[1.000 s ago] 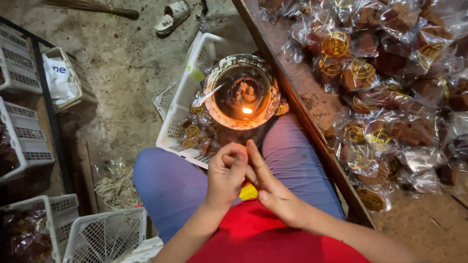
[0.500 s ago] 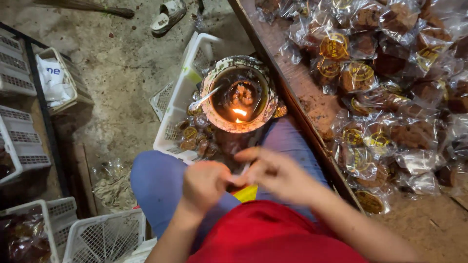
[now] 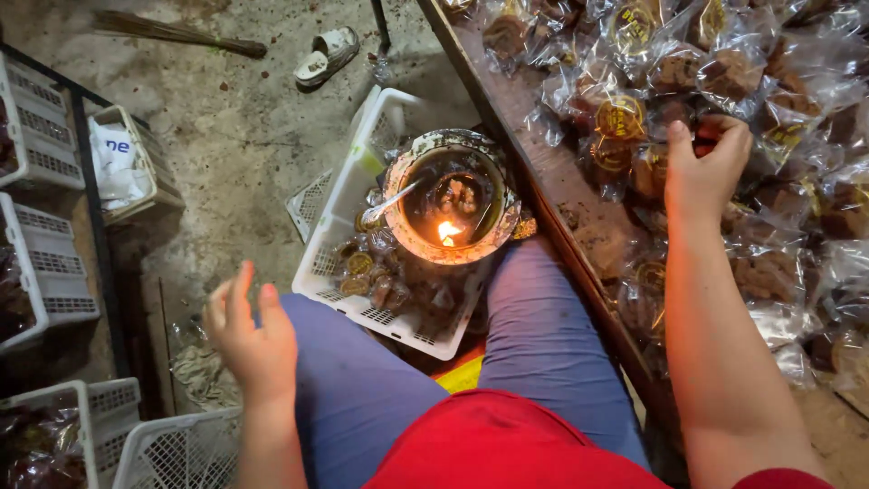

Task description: Sealing plastic bags containing food items using a candle flame

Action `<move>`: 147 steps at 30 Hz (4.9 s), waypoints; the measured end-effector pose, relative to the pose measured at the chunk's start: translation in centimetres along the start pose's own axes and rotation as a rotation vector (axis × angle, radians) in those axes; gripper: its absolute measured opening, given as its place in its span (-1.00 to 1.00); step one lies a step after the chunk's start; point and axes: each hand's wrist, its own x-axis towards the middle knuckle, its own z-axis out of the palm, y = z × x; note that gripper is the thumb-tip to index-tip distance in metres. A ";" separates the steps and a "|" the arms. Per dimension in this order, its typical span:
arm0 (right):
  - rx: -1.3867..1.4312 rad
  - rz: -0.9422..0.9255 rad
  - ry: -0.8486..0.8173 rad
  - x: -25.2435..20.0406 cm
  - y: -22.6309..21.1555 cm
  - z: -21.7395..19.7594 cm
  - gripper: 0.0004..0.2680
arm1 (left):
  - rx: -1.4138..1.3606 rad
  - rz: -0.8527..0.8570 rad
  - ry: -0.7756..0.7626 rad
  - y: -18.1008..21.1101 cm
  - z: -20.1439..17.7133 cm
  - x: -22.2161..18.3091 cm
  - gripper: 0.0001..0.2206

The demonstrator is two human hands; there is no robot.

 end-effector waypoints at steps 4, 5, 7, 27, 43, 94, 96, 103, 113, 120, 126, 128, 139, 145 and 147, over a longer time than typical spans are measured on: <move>-0.052 -0.096 -0.109 0.2 -3.8 -0.3 -0.87 | -0.142 -0.044 -0.041 2.3 0.6 0.6 -0.65; 0.120 -0.052 -0.074 0.4 -7.9 -0.9 -0.91 | -0.175 -0.063 -0.054 3.0 0.6 0.9 -0.68; 0.300 -0.016 -0.040 1.0 -15.0 -2.1 -0.95 | -0.205 -0.087 -0.057 4.7 0.7 1.8 -0.72; 0.862 0.680 -0.775 -9.5 -30.6 -5.3 -0.57 | -0.966 -0.699 -0.725 14.5 6.1 -3.2 -0.90; 0.710 0.907 -0.599 -16.6 -21.1 8.3 -0.60 | -1.282 -1.376 -0.852 14.8 11.3 -6.0 -0.52; 0.429 -0.052 -0.584 -8.0 -22.7 -7.6 -0.90 | -1.471 -1.037 -0.965 17.6 7.2 -3.3 -0.53; 0.505 0.209 -0.355 -8.5 -23.2 -7.5 -0.96 | -1.350 -1.115 -0.871 17.4 7.3 -3.1 -0.61; 0.544 0.235 -0.600 -13.6 -27.7 -5.7 -0.83 | -1.367 -1.228 -0.663 17.7 8.0 -4.9 -0.88; 0.687 0.747 -0.765 -16.3 -23.5 0.4 -0.96 | -1.259 -1.236 -0.547 17.0 9.0 -4.9 -0.74; 0.587 0.802 -0.642 -16.3 -20.8 5.2 -0.89 | -1.258 -1.310 -0.782 15.4 11.9 -7.9 -0.29; 0.639 0.841 -0.625 -17.6 -20.6 5.3 -0.86 | -1.292 -1.413 -0.732 15.4 11.6 -7.6 -0.42; 0.659 0.773 -0.639 -16.9 -23.1 3.0 -0.86 | -1.247 -1.382 -0.677 15.4 11.6 -7.4 -0.51; 0.727 0.726 -0.708 -15.9 -22.6 -0.8 -0.88 | -0.965 -0.943 -0.421 15.5 8.9 -6.0 -0.72; 0.280 0.133 -0.321 -7.7 -15.4 -0.7 -0.88 | -0.595 -0.485 -0.200 9.6 5.7 -5.0 -0.81; 0.071 0.168 -0.578 -5.4 -12.8 -0.3 -0.57 | -0.515 -0.500 -0.167 8.6 5.0 -4.6 -0.83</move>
